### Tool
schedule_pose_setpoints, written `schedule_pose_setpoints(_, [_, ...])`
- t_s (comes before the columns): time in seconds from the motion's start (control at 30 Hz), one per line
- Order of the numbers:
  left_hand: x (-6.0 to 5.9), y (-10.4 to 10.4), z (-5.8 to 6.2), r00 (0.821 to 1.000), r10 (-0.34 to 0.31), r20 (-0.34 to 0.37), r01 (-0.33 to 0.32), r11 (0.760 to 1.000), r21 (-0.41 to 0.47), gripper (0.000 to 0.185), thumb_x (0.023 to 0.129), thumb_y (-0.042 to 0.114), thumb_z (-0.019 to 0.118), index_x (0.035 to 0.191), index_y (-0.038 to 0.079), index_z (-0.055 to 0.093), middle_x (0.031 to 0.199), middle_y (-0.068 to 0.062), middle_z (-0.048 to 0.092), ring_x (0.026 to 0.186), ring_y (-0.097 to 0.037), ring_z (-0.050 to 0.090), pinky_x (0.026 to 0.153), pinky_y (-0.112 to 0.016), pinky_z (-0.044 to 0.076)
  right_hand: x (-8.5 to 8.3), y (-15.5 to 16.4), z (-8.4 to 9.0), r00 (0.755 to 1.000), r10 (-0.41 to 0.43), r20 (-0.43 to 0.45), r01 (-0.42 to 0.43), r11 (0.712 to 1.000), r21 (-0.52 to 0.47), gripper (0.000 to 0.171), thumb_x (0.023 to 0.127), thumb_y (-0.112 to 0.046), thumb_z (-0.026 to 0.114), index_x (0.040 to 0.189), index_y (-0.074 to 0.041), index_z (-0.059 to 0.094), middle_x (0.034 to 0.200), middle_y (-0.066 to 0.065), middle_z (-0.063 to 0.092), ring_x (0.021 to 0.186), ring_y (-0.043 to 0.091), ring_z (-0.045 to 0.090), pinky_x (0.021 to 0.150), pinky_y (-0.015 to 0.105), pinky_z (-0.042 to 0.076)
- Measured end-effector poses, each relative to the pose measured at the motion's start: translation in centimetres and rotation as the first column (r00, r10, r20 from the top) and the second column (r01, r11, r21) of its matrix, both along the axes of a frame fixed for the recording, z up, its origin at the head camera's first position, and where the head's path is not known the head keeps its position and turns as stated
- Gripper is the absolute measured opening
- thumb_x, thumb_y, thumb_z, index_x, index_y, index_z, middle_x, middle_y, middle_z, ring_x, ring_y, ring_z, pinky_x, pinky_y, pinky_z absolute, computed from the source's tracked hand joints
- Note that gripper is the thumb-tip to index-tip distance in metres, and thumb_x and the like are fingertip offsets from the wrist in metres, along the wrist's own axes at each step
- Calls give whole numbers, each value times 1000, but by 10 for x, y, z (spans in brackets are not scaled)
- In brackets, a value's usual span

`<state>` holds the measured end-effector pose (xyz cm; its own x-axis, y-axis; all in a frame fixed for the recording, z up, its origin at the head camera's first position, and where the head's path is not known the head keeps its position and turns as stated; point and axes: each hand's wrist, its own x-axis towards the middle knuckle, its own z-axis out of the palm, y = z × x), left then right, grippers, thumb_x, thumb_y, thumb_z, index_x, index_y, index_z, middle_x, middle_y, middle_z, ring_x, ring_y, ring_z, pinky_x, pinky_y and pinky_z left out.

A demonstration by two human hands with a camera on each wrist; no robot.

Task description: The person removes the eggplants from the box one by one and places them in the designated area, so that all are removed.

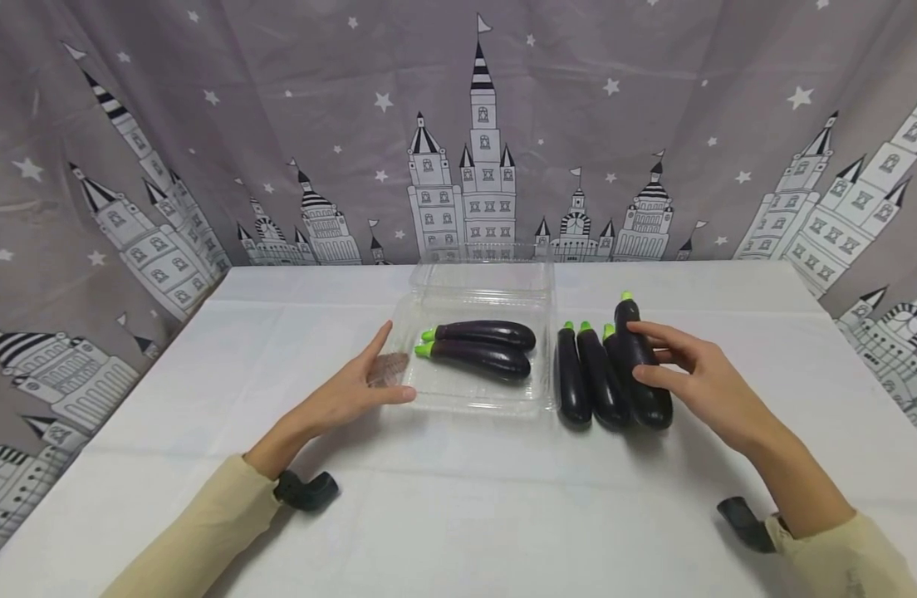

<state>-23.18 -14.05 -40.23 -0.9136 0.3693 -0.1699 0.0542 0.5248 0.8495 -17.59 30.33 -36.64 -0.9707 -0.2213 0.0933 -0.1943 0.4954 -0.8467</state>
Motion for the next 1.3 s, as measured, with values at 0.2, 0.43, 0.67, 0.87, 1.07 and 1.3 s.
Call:
schedule_pose_setpoints(0.2, [0,0,0,1000,-3,-4,3,1000,6,120,78,52,79,159,28,-5,162,-16,14,148,-31,10,115,-57,12,-4,13,-6,1000,-19,21,19,1000,-11,52,99,-12,59,149,-17,45,135,-5,47,118,2,42,84,10,36])
schedule_pose_setpoints(0.43, [0,0,0,1000,-5,-15,4,1000,-14,119,78,54,79,159,29,-5,163,-14,13,148,-30,11,115,-57,14,-7,25,-11,995,-45,88,46,999,-3,52,100,-12,57,149,-22,45,147,23,35,118,0,38,83,8,36])
schedule_pose_setpoints(0.67, [0,0,0,1000,0,-17,0,1000,-19,120,77,54,79,159,30,-5,163,-15,13,148,-31,11,114,-58,14,-9,28,-14,995,-54,79,55,998,-4,49,99,-9,57,146,-20,49,139,20,41,110,0,45,80,11,39])
schedule_pose_setpoints(0.87, [0,0,-1,1000,1,-15,-1,1000,-16,120,77,54,79,159,29,-4,163,-14,13,148,-30,11,114,-58,13,-10,30,-16,996,-57,69,58,998,-13,48,99,-6,55,144,-21,52,128,7,46,105,1,49,79,13,42])
schedule_pose_setpoints(1.07, [0,0,-1,1000,-2,-17,2,1000,-4,119,78,53,79,159,29,-5,162,-14,13,148,-29,12,115,-56,13,-11,32,-19,994,-66,92,68,998,-13,48,100,-7,53,146,-21,50,137,22,42,106,2,46,78,12,43])
schedule_pose_setpoints(1.3, [-1,0,-1,1000,-3,-18,3,1000,-16,120,78,52,80,159,27,-5,162,-16,14,148,-31,12,115,-57,14,-12,34,-23,989,-87,119,83,996,40,47,101,-11,50,148,-16,46,145,32,34,109,3,41,76,12,41])
